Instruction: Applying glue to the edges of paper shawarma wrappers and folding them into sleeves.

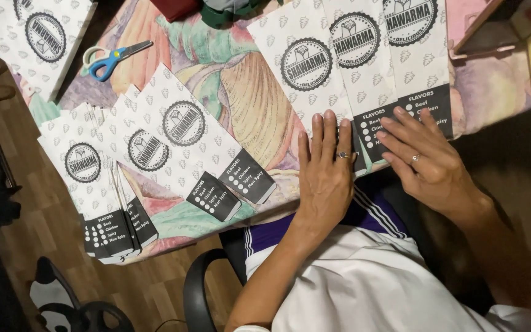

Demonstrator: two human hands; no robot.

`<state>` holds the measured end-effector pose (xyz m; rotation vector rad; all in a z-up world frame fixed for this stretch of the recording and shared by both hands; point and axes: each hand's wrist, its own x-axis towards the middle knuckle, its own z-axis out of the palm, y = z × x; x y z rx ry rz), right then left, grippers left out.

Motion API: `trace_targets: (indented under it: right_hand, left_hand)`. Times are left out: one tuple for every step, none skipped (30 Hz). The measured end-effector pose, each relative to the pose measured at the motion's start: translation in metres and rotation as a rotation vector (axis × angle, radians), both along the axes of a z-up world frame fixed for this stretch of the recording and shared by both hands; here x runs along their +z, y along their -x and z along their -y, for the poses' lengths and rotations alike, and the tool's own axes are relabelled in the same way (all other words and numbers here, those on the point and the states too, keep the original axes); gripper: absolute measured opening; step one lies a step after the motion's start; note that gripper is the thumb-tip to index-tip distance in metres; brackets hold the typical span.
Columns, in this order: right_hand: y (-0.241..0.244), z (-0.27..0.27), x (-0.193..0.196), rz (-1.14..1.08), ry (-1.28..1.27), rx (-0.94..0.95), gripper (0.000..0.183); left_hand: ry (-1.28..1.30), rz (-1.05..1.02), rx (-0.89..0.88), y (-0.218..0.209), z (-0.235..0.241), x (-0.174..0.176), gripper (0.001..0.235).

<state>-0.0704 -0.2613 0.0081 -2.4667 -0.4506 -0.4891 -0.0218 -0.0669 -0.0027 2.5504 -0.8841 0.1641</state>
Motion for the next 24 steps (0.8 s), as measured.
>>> trace_targets:
  right_hand:
    - [0.000, 0.000, 0.000, -0.002, -0.001, -0.001, 0.036]
    - [0.001, -0.001, -0.001, 0.005, 0.007, -0.005, 0.035]
    - [0.000, -0.001, -0.001, 0.013, 0.015, -0.006, 0.035]
    - [0.000, -0.001, -0.001, 0.013, 0.015, -0.004, 0.035]
    - [0.000, -0.001, -0.002, 0.008, 0.007, -0.005, 0.036]
    - [0.001, 0.000, -0.002, 0.003, -0.001, -0.006, 0.036]
    - [0.000, 0.000, -0.001, 0.004, 0.000, -0.008, 0.036]
    - [0.000, 0.000, 0.000, 0.002, -0.012, -0.005, 0.035]
    - [0.000, -0.001, 0.001, 0.000, -0.025, 0.001, 0.034]
    - [0.000, -0.002, 0.004, 0.001, -0.025, 0.001, 0.034]
    - [-0.001, -0.004, 0.006, 0.018, -0.022, -0.008, 0.032]
    - [-0.001, -0.005, 0.008, 0.035, -0.018, -0.017, 0.031]
    - [-0.001, -0.007, 0.011, 0.034, -0.018, -0.017, 0.031]
    - [-0.001, -0.008, 0.014, 0.055, -0.030, 0.018, 0.032]
    - [0.000, -0.010, 0.016, 0.075, -0.044, 0.050, 0.033]
    - [-0.001, -0.012, 0.017, 0.074, -0.045, 0.047, 0.033]
    - [-0.003, -0.015, 0.018, 0.085, -0.055, 0.126, 0.034]
    - [-0.005, -0.018, 0.019, 0.096, -0.065, 0.204, 0.037]
    - [-0.008, -0.019, 0.018, 0.096, -0.066, 0.204, 0.037]
    - [-0.011, -0.020, 0.017, 0.104, -0.047, 0.244, 0.033]
    - [-0.014, -0.022, 0.016, 0.110, -0.027, 0.285, 0.029]
    - [-0.014, -0.021, 0.014, 0.109, -0.028, 0.286, 0.029]
    - [-0.015, -0.020, 0.013, 0.118, -0.061, 0.320, 0.024]
    - [-0.017, -0.019, 0.012, 0.128, -0.095, 0.353, 0.018]
  left_hand:
    - [-0.001, -0.002, -0.001, 0.000, 0.000, -0.001, 0.054]
    - [-0.009, 0.008, 0.003, 0.000, 0.001, -0.002, 0.055]
    - [-0.017, 0.020, 0.009, 0.000, 0.001, -0.003, 0.055]
    - [-0.017, 0.020, 0.011, 0.000, 0.001, -0.003, 0.055]
    - [-0.021, 0.020, 0.010, -0.001, 0.001, -0.002, 0.058]
    - [-0.026, 0.021, 0.009, -0.001, 0.001, -0.002, 0.061]
    - [-0.024, 0.022, 0.008, -0.001, 0.002, 0.000, 0.061]
    - [-0.008, 0.031, 0.017, -0.001, 0.002, 0.002, 0.055]
    - [0.006, 0.041, 0.028, -0.002, 0.002, 0.003, 0.050]
    - [0.006, 0.041, 0.029, -0.001, 0.000, 0.000, 0.050]
    - [0.108, 0.047, 0.007, 0.000, -0.002, -0.004, 0.050]
    - [0.210, 0.054, -0.015, 0.002, -0.004, -0.008, 0.051]
    - [0.210, 0.053, -0.015, 0.002, -0.010, 0.001, 0.051]
    - [0.339, 0.082, -0.069, 0.002, -0.016, 0.009, 0.035]
    - [0.467, 0.109, -0.127, 0.002, -0.022, 0.017, 0.020]
    - [0.466, 0.107, -0.129, 0.004, -0.024, 0.016, 0.020]
    - [0.507, 0.099, -0.165, 0.006, -0.027, 0.015, 0.019]
    - [0.548, 0.092, -0.202, 0.008, -0.030, 0.014, 0.018]
    - [0.547, 0.091, -0.202, 0.010, -0.031, 0.007, 0.018]
    - [0.540, 0.085, -0.218, 0.011, -0.032, 0.001, 0.021]
    - [0.535, 0.077, -0.232, 0.013, -0.034, -0.005, 0.024]
    - [0.534, 0.077, -0.230, 0.013, -0.034, -0.004, 0.024]
    - [0.532, 0.073, -0.228, 0.012, -0.034, -0.002, 0.021]
    - [0.529, 0.070, -0.225, 0.011, -0.035, -0.001, 0.019]
